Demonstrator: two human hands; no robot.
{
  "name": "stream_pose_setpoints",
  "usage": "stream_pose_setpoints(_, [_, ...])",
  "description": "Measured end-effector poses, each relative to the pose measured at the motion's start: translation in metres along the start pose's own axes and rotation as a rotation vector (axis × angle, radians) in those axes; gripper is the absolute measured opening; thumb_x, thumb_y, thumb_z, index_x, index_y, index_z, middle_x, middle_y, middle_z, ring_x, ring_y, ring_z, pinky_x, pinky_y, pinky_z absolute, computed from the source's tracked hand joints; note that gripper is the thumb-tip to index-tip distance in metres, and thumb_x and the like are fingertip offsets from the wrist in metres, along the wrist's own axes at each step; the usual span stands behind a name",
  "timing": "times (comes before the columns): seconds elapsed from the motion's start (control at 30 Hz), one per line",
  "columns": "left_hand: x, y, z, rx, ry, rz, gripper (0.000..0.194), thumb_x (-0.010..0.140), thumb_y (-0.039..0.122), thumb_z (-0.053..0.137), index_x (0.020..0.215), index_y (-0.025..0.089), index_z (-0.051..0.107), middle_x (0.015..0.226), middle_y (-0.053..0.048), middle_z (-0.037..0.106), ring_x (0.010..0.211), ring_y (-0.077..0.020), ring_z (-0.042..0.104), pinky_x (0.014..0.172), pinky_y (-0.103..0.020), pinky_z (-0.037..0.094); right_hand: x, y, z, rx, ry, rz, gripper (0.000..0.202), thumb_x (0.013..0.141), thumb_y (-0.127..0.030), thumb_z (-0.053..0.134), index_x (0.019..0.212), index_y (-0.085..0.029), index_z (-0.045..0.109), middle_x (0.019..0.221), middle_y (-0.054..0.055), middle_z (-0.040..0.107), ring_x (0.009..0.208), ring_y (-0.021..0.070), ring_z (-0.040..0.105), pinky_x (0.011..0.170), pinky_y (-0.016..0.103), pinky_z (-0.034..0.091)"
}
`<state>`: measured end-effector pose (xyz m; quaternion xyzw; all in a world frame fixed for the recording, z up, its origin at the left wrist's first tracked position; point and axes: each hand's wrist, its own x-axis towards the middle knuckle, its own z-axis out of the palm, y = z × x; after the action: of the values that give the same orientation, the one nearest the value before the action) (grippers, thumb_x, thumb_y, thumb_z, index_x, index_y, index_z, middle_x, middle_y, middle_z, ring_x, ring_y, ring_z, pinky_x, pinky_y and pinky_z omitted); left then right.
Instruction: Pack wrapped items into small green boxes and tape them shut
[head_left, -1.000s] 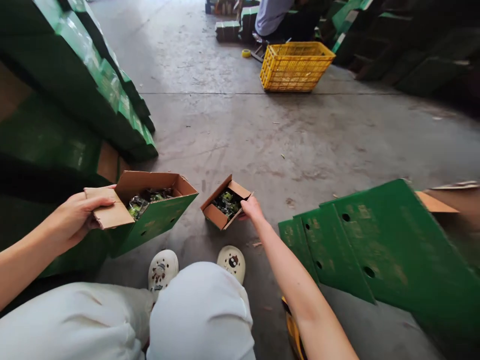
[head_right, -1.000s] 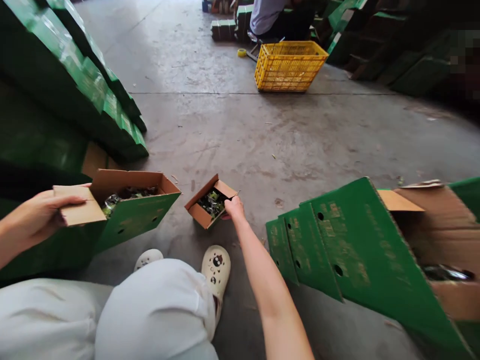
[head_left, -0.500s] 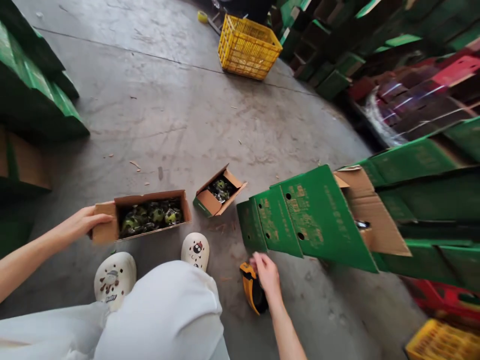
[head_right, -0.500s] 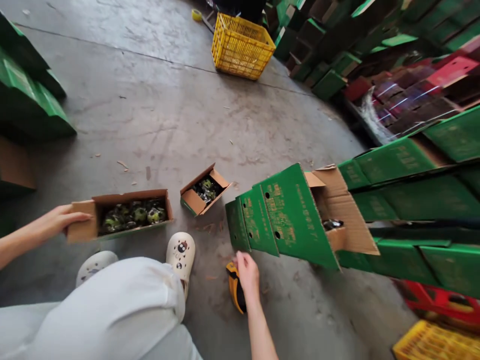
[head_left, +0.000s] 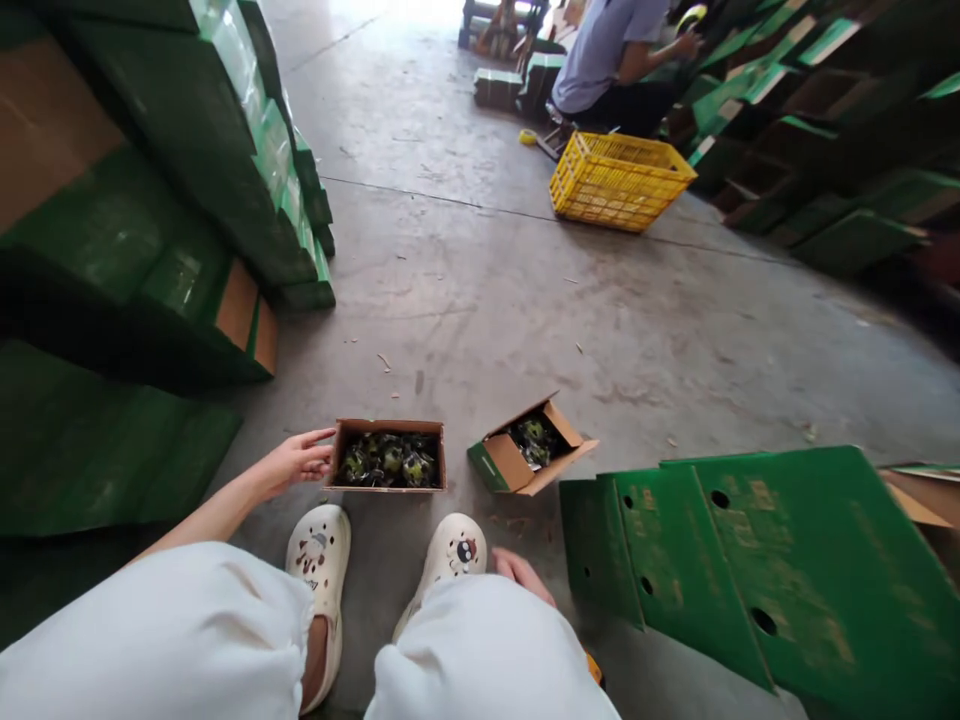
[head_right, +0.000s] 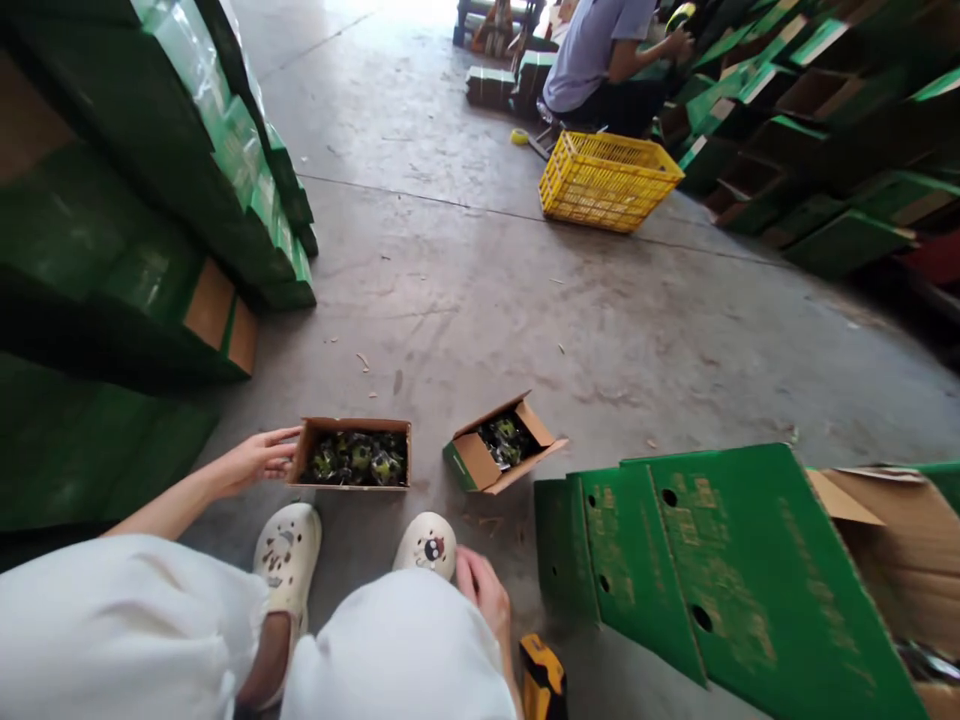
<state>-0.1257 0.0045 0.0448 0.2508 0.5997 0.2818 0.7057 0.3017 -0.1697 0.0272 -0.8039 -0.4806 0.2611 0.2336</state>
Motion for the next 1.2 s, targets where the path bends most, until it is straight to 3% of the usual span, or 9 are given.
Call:
stream_pose_setpoints(0.1, [0.006,0.004,0.005,0.047,-0.019,-0.028,0.105,0.068,0.033,0.094,0.157,0.019,0.041,0.089,-0.008,0.077,0.073,-0.0189,0.076,0.066,-0.025,0.058,0.075,-0.065,0.028,0.394,-0.278,-0.087,0.049,0.09,-0.059,0.056,0.116,-0.022,0.077,0.107,0.013,0.079,0.096,0.029,0.075,0.081,0.04,0.063])
stream_pose_setpoints(0.23, [0.022,0.008,0.022,0.147,0.028,-0.087,0.12,0.06,0.032,0.098,0.16,0.016,0.033,0.083,-0.01,0.079,0.072,-0.0249,0.078,0.063,-0.028,0.059,0.144,-0.125,0.067,0.475,-0.642,0.035,0.033,0.077,-0.051,0.074,0.085,-0.02,0.068,0.074,0.002,0.074,0.064,0.0183,0.068,0.056,0.027,0.054])
stream_pose_setpoints(0.3, [0.033,0.007,0.033,0.269,0.107,-0.075,0.109,0.06,0.027,0.095,0.155,0.014,0.043,0.069,-0.006,0.076,0.061,-0.0252,0.075,0.057,-0.029,0.056,0.159,-0.137,0.087,0.292,-0.624,0.026,0.032,0.071,-0.046,0.077,0.07,-0.022,0.056,0.055,-0.004,0.062,0.05,0.0141,0.057,0.048,0.022,0.043])
stream_pose_setpoints(0.53, [0.039,0.002,0.05,0.402,0.22,0.059,0.078,0.067,0.025,0.084,0.14,0.024,0.055,0.058,0.002,0.069,0.054,-0.0239,0.071,0.054,-0.029,0.054,0.162,-0.139,0.111,-0.01,-0.392,-0.135,0.041,0.064,-0.038,0.081,0.056,-0.024,0.044,0.053,-0.006,0.051,0.057,0.0135,0.048,0.054,0.025,0.028])
stream_pose_setpoints(0.7, [0.028,0.013,0.044,0.014,0.026,-0.06,0.078,0.072,0.066,0.079,0.134,0.029,0.051,0.105,-0.011,0.079,0.098,-0.0285,0.078,0.076,-0.033,0.057,0.157,-0.14,0.108,-0.005,-0.356,-0.15,0.041,0.067,-0.041,0.078,0.057,-0.025,0.042,0.055,-0.007,0.05,0.059,0.0138,0.047,0.056,0.025,0.029])
stream_pose_setpoints(0.8, [0.033,0.025,0.045,-0.057,0.051,-0.181,0.073,0.07,0.081,0.071,0.119,0.03,0.055,0.116,-0.014,0.077,0.107,-0.0318,0.075,0.079,-0.038,0.057,0.154,-0.142,0.107,0.026,-0.357,-0.13,0.039,0.066,-0.041,0.077,0.057,-0.025,0.043,0.055,-0.007,0.049,0.059,0.0138,0.046,0.057,0.025,0.029])
stream_pose_setpoints(0.93, [0.039,0.026,0.05,-0.034,0.103,-0.207,0.064,0.067,0.063,0.085,0.111,0.029,0.054,0.114,-0.013,0.077,0.1,-0.0302,0.076,0.076,-0.038,0.057,0.149,-0.14,0.105,0.061,-0.364,-0.12,0.039,0.066,-0.042,0.075,0.058,-0.024,0.042,0.055,-0.007,0.048,0.06,0.0135,0.046,0.057,0.025,0.031])
stream_pose_setpoints(1.07, [0.037,0.014,0.048,0.02,0.102,-0.113,0.088,0.062,0.05,0.093,0.134,0.027,0.047,0.101,-0.01,0.078,0.083,-0.0258,0.077,0.07,-0.035,0.058,0.147,-0.135,0.103,0.162,-0.428,-0.048,0.037,0.068,-0.048,0.071,0.065,-0.025,0.042,0.055,-0.008,0.046,0.057,0.0128,0.047,0.054,0.023,0.035])
stream_pose_setpoints(1.2, [0.04,0.006,0.038,0.371,0.087,-0.049,0.095,0.074,0.053,0.083,0.151,0.021,0.039,0.068,-0.001,0.072,0.056,-0.0214,0.071,0.058,-0.029,0.054,0.146,-0.13,0.093,0.284,-0.573,0.044,0.026,0.073,-0.046,0.063,0.079,-0.024,0.05,0.06,-0.007,0.055,0.057,0.0158,0.058,0.054,0.026,0.047])
